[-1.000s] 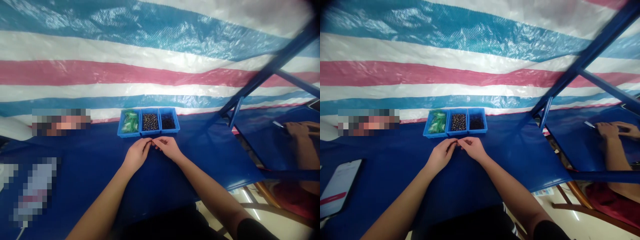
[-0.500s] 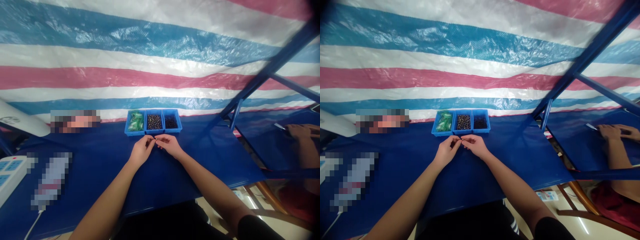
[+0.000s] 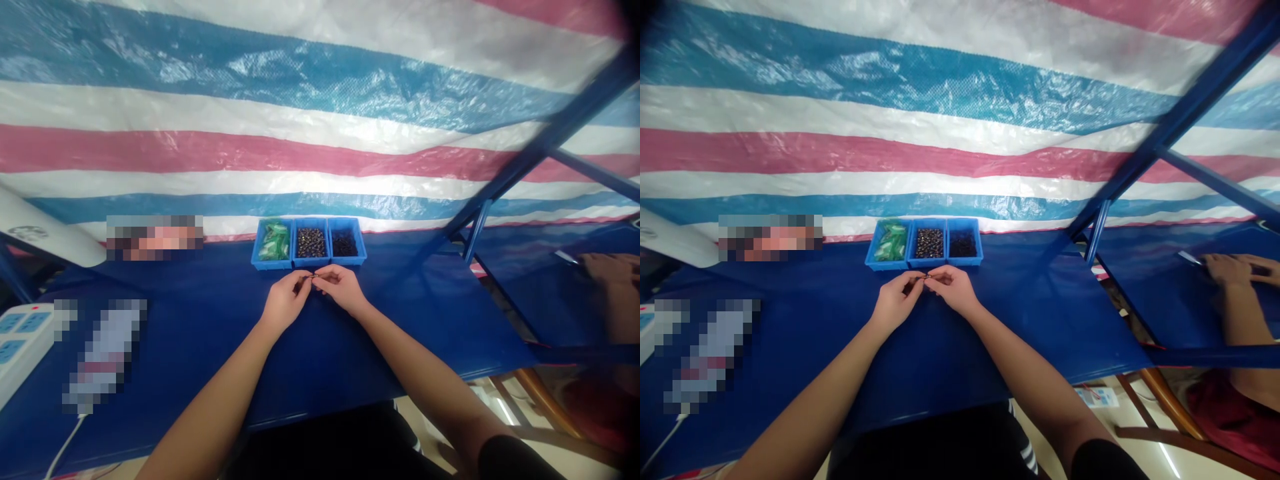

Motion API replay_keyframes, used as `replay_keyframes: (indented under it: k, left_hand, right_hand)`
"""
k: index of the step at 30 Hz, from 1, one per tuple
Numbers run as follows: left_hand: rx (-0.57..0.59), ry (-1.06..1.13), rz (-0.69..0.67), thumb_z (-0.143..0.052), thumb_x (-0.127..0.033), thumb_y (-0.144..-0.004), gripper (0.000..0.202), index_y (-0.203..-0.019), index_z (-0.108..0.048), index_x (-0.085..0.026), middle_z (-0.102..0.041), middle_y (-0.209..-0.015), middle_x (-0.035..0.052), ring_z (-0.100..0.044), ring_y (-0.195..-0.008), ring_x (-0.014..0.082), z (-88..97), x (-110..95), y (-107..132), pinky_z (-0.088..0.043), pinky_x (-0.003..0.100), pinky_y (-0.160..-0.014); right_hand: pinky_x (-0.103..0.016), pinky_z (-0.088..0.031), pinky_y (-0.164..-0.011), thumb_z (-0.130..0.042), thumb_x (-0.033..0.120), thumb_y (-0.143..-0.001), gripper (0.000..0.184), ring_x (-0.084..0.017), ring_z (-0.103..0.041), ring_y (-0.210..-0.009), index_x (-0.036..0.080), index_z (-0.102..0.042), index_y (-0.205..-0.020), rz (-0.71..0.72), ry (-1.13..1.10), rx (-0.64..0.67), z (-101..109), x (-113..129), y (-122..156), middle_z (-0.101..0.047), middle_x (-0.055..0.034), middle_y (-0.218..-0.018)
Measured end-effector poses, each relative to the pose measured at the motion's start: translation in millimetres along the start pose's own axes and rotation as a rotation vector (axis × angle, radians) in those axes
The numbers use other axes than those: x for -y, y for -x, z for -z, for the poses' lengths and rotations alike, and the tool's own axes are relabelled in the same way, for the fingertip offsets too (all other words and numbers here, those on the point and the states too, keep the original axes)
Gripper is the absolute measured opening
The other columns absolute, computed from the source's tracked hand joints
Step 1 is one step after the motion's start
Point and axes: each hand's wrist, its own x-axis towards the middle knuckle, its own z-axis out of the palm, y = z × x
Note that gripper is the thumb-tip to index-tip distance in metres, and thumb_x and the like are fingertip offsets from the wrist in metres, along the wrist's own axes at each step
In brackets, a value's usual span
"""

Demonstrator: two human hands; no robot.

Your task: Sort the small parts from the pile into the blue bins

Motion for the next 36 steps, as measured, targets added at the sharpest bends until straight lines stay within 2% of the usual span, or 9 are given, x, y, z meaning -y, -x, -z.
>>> replay_keyframes:
  k: [4,9,14,18,22,27,29,34,36]
  left_hand:
    - [-0.003,-0.004,0.009,-0.056,-0.038,-0.091,0.025,-0.109,-0.065,-0.023,-0.068,-0.080,-0.0009,-0.062,-0.066,0.0125,1.1,-0.1,-0.4,-0.048,0.025,-0.065]
    - [0.027,-0.012,0.005,-0.053,-0.038,-0.093,0.022,-0.101,-0.065,-0.022,-0.069,-0.083,-0.0005,-0.062,-0.069,0.0131,2.8,-1.8,-0.8,-0.047,0.025,-0.066]
    - [0.056,-0.018,0.019,-0.048,-0.040,-0.095,0.024,-0.103,-0.062,-0.022,-0.069,-0.083,-0.0006,-0.059,-0.062,0.0120,3.1,-4.2,-0.5,-0.044,0.024,-0.059]
    - [0.079,-0.014,0.028,-0.046,-0.039,-0.097,0.023,-0.104,-0.060,-0.022,-0.068,-0.082,-0.0014,-0.060,-0.064,0.0114,3.3,-4.8,-0.8,-0.044,0.023,-0.062]
    - [0.088,-0.012,0.032,-0.044,-0.039,-0.098,0.023,-0.104,-0.060,-0.023,-0.067,-0.080,-0.0018,-0.061,-0.065,0.0113,4.1,-4.4,-1.5,-0.044,0.023,-0.064]
    - [0.095,-0.031,0.028,-0.040,-0.040,-0.099,0.028,-0.094,-0.060,-0.021,-0.063,-0.072,-0.0024,-0.059,-0.063,0.0115,4.7,-5.2,-1.6,-0.043,0.023,-0.063]
    - [0.090,-0.022,0.041,-0.040,-0.040,-0.099,0.028,-0.096,-0.060,-0.022,-0.064,-0.073,-0.0021,-0.060,-0.064,0.0122,4.5,-5.7,-1.5,-0.043,0.024,-0.063]
    - [0.078,0.007,0.052,-0.046,-0.042,-0.097,0.028,-0.114,-0.058,-0.024,-0.065,-0.075,-0.0026,-0.060,-0.062,0.0128,2.4,-4.3,-1.1,-0.045,0.024,-0.062]
    - [0.066,0.010,0.038,-0.047,-0.042,-0.096,0.028,-0.114,-0.058,-0.024,-0.064,-0.074,-0.0029,-0.058,-0.059,0.0121,1.3,-3.0,-1.0,-0.044,0.024,-0.061]
  right_hand:
    - [-0.029,-0.054,-0.062,-0.080,0.042,-0.068,0.034,-0.015,-0.067,-0.068,0.017,-0.068,-0.087,0.036,0.056,0.004,3.7,-2.6,-0.8,-0.072,-0.0036,-0.079]
    - [-0.031,-0.056,-0.069,-0.079,0.041,-0.070,0.032,-0.016,-0.067,-0.070,0.018,-0.069,-0.090,0.069,0.112,-0.005,5.0,-4.5,-0.4,-0.073,-0.0043,-0.082]
    - [-0.033,-0.057,-0.075,-0.077,0.040,-0.072,0.035,-0.016,-0.069,-0.075,0.018,-0.071,-0.099,0.071,0.106,0.003,2.6,-4.5,0.3,-0.074,-0.0053,-0.089]
    - [-0.034,-0.057,-0.081,-0.078,0.037,-0.072,0.032,-0.018,-0.071,-0.081,0.019,-0.073,-0.097,0.095,0.112,0.003,1.5,-2.8,1.3,-0.075,-0.0064,-0.092]
    - [-0.035,-0.057,-0.080,-0.077,0.038,-0.072,0.033,-0.018,-0.071,-0.080,0.018,-0.073,-0.098,0.099,0.107,-0.004,0.4,-2.2,2.0,-0.075,-0.0060,-0.090]
    - [-0.034,-0.057,-0.078,-0.077,0.037,-0.073,0.032,-0.018,-0.071,-0.079,0.019,-0.073,-0.099,0.103,0.128,-0.011,0.2,-3.0,2.2,-0.075,-0.0056,-0.090]
    - [-0.034,-0.058,-0.079,-0.076,0.037,-0.073,0.031,-0.018,-0.071,-0.079,0.020,-0.073,-0.099,0.097,0.127,-0.015,0.5,-2.7,2.1,-0.075,-0.0056,-0.091]
    - [-0.034,-0.058,-0.077,-0.076,0.037,-0.073,0.031,-0.018,-0.071,-0.077,0.019,-0.073,-0.098,0.081,0.103,-0.035,1.4,-0.7,1.0,-0.075,-0.0056,-0.088]
    - [-0.034,-0.059,-0.076,-0.076,0.038,-0.074,0.032,-0.018,-0.071,-0.076,0.019,-0.073,-0.099,0.067,0.094,-0.033,1.7,0.0,0.7,-0.075,-0.0054,-0.087]
